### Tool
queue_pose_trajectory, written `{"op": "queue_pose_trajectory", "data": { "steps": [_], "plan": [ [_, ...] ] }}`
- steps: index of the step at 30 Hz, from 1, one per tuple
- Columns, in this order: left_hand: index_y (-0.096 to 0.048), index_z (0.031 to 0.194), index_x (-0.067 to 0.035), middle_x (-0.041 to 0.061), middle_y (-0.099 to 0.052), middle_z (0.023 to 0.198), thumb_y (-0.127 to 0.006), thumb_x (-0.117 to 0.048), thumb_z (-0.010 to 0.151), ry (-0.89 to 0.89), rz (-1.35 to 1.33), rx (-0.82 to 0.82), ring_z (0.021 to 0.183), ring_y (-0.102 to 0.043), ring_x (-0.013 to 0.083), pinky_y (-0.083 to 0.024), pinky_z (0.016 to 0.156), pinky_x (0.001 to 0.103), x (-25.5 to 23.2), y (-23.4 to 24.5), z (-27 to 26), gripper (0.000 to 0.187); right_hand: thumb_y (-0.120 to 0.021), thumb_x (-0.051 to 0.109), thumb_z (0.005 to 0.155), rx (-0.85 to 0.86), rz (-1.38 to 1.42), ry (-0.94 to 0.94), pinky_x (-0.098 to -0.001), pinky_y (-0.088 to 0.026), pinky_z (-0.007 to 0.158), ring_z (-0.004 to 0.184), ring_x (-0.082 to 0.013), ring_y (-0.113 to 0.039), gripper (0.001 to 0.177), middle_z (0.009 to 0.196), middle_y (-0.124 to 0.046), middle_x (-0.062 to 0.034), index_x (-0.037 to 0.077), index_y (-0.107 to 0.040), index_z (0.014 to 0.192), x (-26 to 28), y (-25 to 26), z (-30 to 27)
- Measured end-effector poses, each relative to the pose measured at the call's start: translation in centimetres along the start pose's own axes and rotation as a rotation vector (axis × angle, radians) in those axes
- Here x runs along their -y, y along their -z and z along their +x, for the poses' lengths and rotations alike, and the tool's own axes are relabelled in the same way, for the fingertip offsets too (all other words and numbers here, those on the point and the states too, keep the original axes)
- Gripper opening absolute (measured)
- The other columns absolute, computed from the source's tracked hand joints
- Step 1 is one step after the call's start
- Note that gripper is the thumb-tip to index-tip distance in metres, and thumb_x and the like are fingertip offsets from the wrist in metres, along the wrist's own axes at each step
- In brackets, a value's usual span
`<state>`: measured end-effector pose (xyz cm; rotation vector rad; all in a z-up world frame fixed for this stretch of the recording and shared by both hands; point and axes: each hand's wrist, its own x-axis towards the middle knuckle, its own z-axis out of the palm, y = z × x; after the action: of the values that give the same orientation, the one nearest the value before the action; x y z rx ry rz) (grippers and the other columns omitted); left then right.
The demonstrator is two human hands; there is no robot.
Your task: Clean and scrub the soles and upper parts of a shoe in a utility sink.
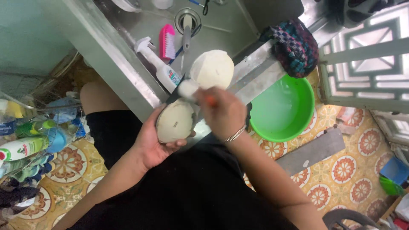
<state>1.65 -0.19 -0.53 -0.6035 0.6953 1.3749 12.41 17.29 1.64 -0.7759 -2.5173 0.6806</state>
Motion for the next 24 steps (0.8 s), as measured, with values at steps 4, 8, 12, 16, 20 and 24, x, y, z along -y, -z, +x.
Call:
{"op": "queue_pose_trajectory", "data": {
  "steps": [4, 8, 12, 16, 20, 24],
  "plan": [
    [-0.063, 0.128, -0.006, 0.029, -0.071, 0.098, -0.035, -0.059, 0.101, -0.033, -0.003, 0.012, 0.056, -0.059, 0.0224, -0.043, 0.041, 0.021, 1.0, 0.9, 0.4, 0.066, -0.080, 0.023, 0.092, 0.054, 0.114, 0.049, -0.0363, -0.054, 0.059, 0.068, -0.0248, -0.072, 0.013, 0.087, -0.075, -0.0055, 0.014, -0.071, 0.095, 0.3, 0.3, -1.3],
    [-0.064, 0.131, -0.008, 0.027, -0.072, 0.100, -0.036, -0.060, 0.102, -0.060, 0.005, 0.052, 0.056, -0.059, 0.0206, -0.044, 0.042, 0.021, 0.9, 0.3, 0.3, 0.066, -0.081, 0.022, 0.093, 0.004, 0.040, 0.085, -0.0355, -0.055, 0.061, 0.071, -0.0244, -0.072, 0.012, 0.088, -0.075, -0.0046, 0.015, -0.071, 0.094, -1.1, -0.4, -1.2],
    [-0.060, 0.130, -0.008, 0.016, -0.070, 0.105, -0.038, -0.060, 0.101, -0.096, -0.025, -0.005, 0.065, -0.064, 0.0220, -0.045, 0.045, 0.024, 0.9, -0.4, 0.1, 0.063, -0.080, 0.024, 0.093, 0.003, 0.039, -0.003, -0.0374, -0.054, 0.061, 0.071, -0.0251, -0.072, 0.013, 0.090, -0.075, -0.0039, 0.014, -0.071, 0.093, 0.3, -1.2, -1.6],
    [-0.062, 0.131, -0.007, 0.019, -0.072, 0.104, -0.043, -0.060, 0.100, -0.193, -0.037, 0.036, 0.066, -0.064, 0.0221, -0.047, 0.046, 0.024, -0.8, 2.0, -0.6, 0.064, -0.079, 0.026, 0.091, 0.159, 0.048, -0.026, -0.0381, -0.054, 0.059, 0.066, -0.0245, -0.070, 0.011, 0.089, -0.076, -0.0038, 0.016, -0.074, 0.092, -1.3, -0.5, -1.8],
    [-0.064, 0.133, -0.006, 0.024, -0.073, 0.103, -0.047, -0.060, 0.101, -0.431, 0.010, 0.126, 0.066, -0.064, 0.0223, -0.050, 0.049, 0.024, -3.4, 3.1, -2.2, 0.066, -0.078, 0.024, 0.092, 0.063, 0.090, -0.097, -0.0345, -0.055, 0.063, 0.068, -0.0234, -0.071, 0.015, 0.087, -0.074, -0.0078, 0.014, -0.075, 0.103, -3.9, -0.6, 0.7],
    [-0.060, 0.137, -0.005, 0.021, -0.072, 0.112, -0.049, -0.054, 0.098, -0.538, 0.028, 0.095, 0.084, -0.071, 0.0287, -0.054, 0.068, 0.034, -6.0, 1.9, -4.2, 0.063, -0.075, 0.014, 0.088, 0.016, 0.247, 0.012, -0.0344, -0.053, 0.071, 0.076, -0.0269, -0.066, 0.034, 0.092, -0.067, -0.0128, 0.005, -0.070, 0.121, -1.6, -1.2, 8.0]
  ]
}}
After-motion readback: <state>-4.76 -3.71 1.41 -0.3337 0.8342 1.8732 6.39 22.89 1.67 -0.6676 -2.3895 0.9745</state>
